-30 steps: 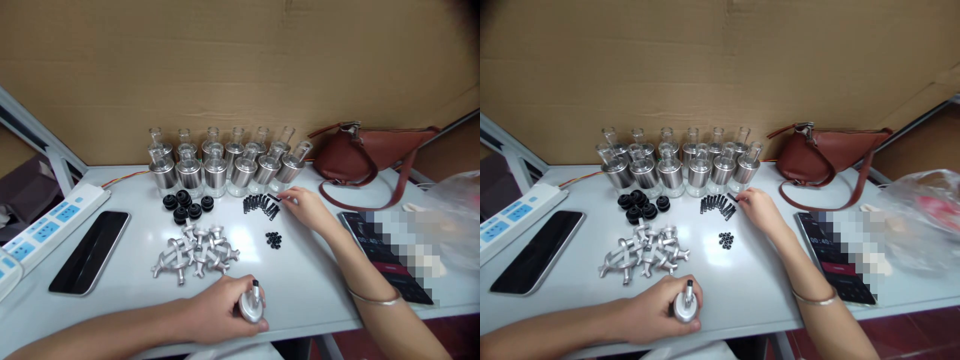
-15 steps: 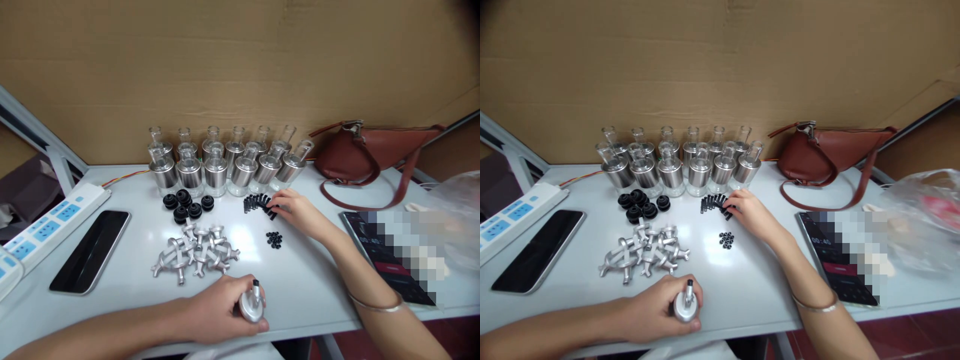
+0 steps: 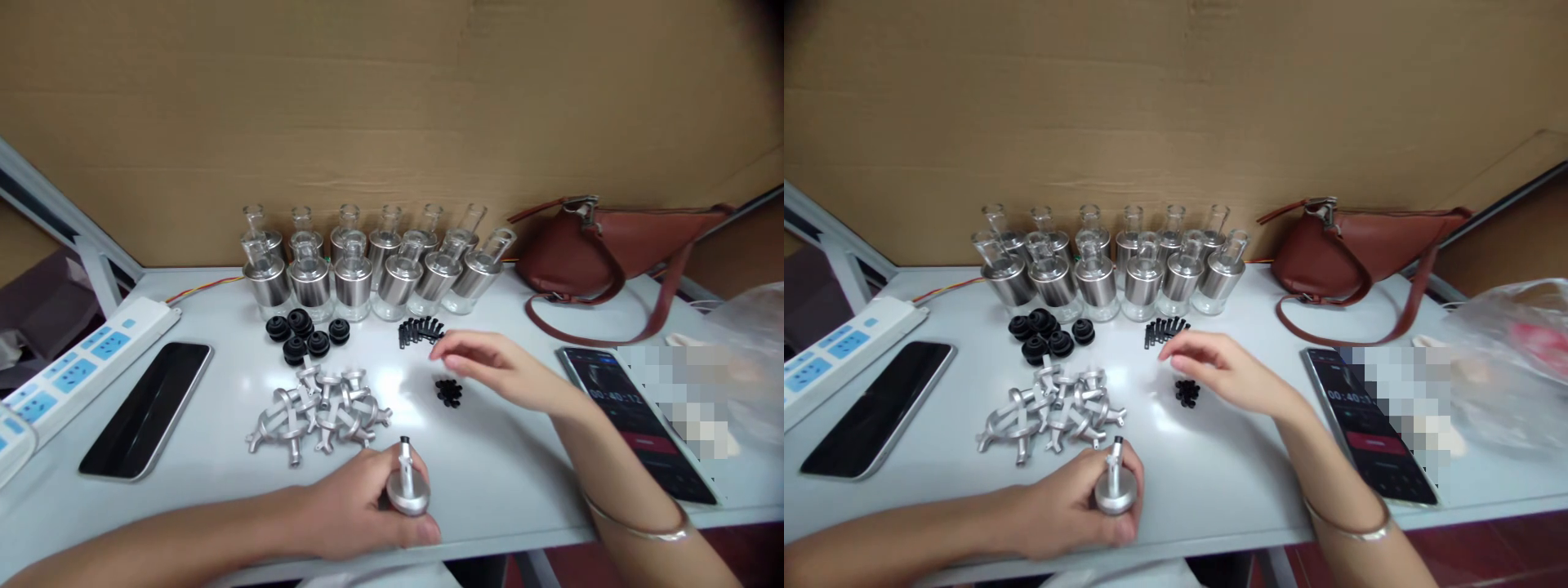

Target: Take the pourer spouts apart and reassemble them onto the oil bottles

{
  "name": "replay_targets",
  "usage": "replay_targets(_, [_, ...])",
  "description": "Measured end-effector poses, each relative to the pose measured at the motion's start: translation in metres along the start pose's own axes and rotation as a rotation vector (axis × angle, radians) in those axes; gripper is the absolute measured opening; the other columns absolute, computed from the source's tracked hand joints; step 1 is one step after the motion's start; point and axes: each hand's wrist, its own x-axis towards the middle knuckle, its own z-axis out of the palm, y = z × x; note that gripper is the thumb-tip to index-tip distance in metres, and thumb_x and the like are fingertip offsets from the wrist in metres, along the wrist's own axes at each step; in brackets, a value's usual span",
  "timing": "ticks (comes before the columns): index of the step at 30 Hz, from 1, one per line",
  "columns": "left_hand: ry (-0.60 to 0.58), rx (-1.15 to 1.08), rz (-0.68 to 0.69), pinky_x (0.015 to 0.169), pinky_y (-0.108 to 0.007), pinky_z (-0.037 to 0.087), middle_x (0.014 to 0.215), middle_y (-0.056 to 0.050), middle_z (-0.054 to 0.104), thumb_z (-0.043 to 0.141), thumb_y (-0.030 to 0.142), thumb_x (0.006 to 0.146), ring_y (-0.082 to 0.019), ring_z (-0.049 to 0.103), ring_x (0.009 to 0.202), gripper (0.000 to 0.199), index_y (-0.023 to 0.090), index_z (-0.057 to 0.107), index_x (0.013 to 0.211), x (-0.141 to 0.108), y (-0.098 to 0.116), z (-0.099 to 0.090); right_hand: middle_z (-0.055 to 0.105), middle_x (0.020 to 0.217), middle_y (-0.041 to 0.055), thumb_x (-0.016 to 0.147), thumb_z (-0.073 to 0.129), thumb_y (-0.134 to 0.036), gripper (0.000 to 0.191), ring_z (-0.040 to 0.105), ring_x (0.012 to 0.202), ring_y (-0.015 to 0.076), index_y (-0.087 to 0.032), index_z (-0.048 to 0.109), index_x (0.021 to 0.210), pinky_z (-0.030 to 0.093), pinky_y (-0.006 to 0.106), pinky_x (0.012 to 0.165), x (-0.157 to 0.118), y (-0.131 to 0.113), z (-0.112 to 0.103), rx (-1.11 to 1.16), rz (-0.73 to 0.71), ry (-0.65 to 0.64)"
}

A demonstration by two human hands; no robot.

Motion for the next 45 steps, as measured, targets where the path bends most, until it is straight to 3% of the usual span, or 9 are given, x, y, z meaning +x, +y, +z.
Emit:
replay_targets(3, [-0.029,-0.100,-0.028,0.060,-0.026,0.037,0.068,0.001,0.051,0.064,0.060,0.078,-0.014,0.049,0.062,0.045,0.017,0.049,0.080,0.001,0.001,0.001,0.058,0.073,0.0018,0.095,0.045,-0.052,0.043,0.052,0.066,0.0129,-0.014,0.066,0.099,0.043,0.025,0.060,0.000,-0.016,0.023,0.237,-0.014,-0.219])
replay_targets(7, [-0.061,-0.151,-0.034,0.060,-0.027,0.038,0.064,0.001,0.051,0.052,0.083,0.070,-0.014,0.050,0.060,0.067,0.016,0.051,0.078,0.004,0.003,0.002,0.064,0.089,0.0061,0.096,0.046,-0.052,0.045,0.058,0.081,0.0147,-0.014,0.068,0.106,0.046,0.027,0.073,0.001,-0.023,0.042,0.318,-0.109,-0.352])
replay_targets(12, [-0.053,-0.142,-0.049,0.060,-0.027,0.038,0.065,0.001,0.050,0.052,0.084,0.068,-0.014,0.049,0.060,0.070,0.016,0.051,0.080,0.004,0.003,0.002,0.064,0.090,0.0056,0.097,0.049,-0.042,0.034,0.059,0.081,0.0130,-0.014,0.068,0.096,0.046,0.025,0.075,0.000,-0.023,0.046,0.269,-0.198,-0.336])
replay_targets(22, [-0.081,-0.101,-0.046,0.062,-0.027,0.039,0.066,0.001,0.050,0.049,0.081,0.074,-0.014,0.048,0.060,0.064,0.017,0.048,0.081,0.005,0.001,0.001,0.059,0.080,0.0026,0.101,0.026,-0.051,0.047,0.051,0.069,0.0129,-0.017,0.057,0.094,0.041,0.026,0.068,-0.002,-0.024,0.051,0.032,-0.252,-0.379])
replay_targets(28, [-0.071,0.084,0.136,0.061,-0.026,0.031,0.067,0.004,0.040,0.046,0.075,0.082,-0.013,0.036,0.063,0.058,0.018,0.048,0.074,0.007,-0.002,0.001,0.051,0.075,0.0013,0.102,0.021,-0.051,0.052,0.048,0.071,0.0134,-0.017,0.052,0.077,0.040,0.026,0.069,-0.002,-0.028,0.051,0.045,-0.307,-0.421])
replay_targets(31, [-0.110,0.066,0.139,0.059,-0.025,0.029,0.066,0.004,0.037,0.047,0.071,0.084,-0.012,0.034,0.061,0.056,0.018,0.046,0.071,0.007,-0.001,0.001,0.046,0.067,-0.0016,0.102,0.025,-0.048,0.050,0.044,0.064,0.0113,-0.018,0.045,0.068,0.037,0.024,0.062,-0.002,-0.027,0.051,0.075,-0.260,-0.435])
replay_targets(40, [-0.104,0.003,0.109,0.060,-0.024,0.032,0.068,0.004,0.045,0.059,0.056,0.085,-0.011,0.039,0.062,0.040,0.018,0.050,0.077,0.007,-0.002,0.001,0.028,0.050,-0.0078,0.097,0.038,-0.049,0.052,0.025,0.048,0.0068,-0.019,0.034,0.054,0.026,0.022,0.049,-0.002,-0.020,0.053,0.107,-0.125,-0.363])
replay_targets(42, [-0.089,0.005,0.100,0.061,-0.024,0.033,0.069,0.004,0.047,0.062,0.050,0.085,-0.011,0.040,0.062,0.035,0.018,0.051,0.079,0.006,-0.002,0.002,0.039,0.051,-0.0058,0.096,0.042,-0.049,0.051,0.035,0.049,0.0074,-0.017,0.045,0.056,0.032,0.022,0.051,-0.002,-0.019,0.048,0.156,-0.084,-0.287])
replay_targets(45, [-0.070,0.021,0.076,0.060,-0.023,0.032,0.069,0.005,0.046,0.062,0.043,0.085,-0.011,0.039,0.062,0.028,0.018,0.051,0.080,0.005,0.000,0.002,0.064,0.075,0.0035,0.091,0.055,-0.044,0.034,0.056,0.068,0.0130,-0.015,0.065,0.077,0.044,0.024,0.063,0.001,-0.017,0.037,0.209,-0.085,-0.117])
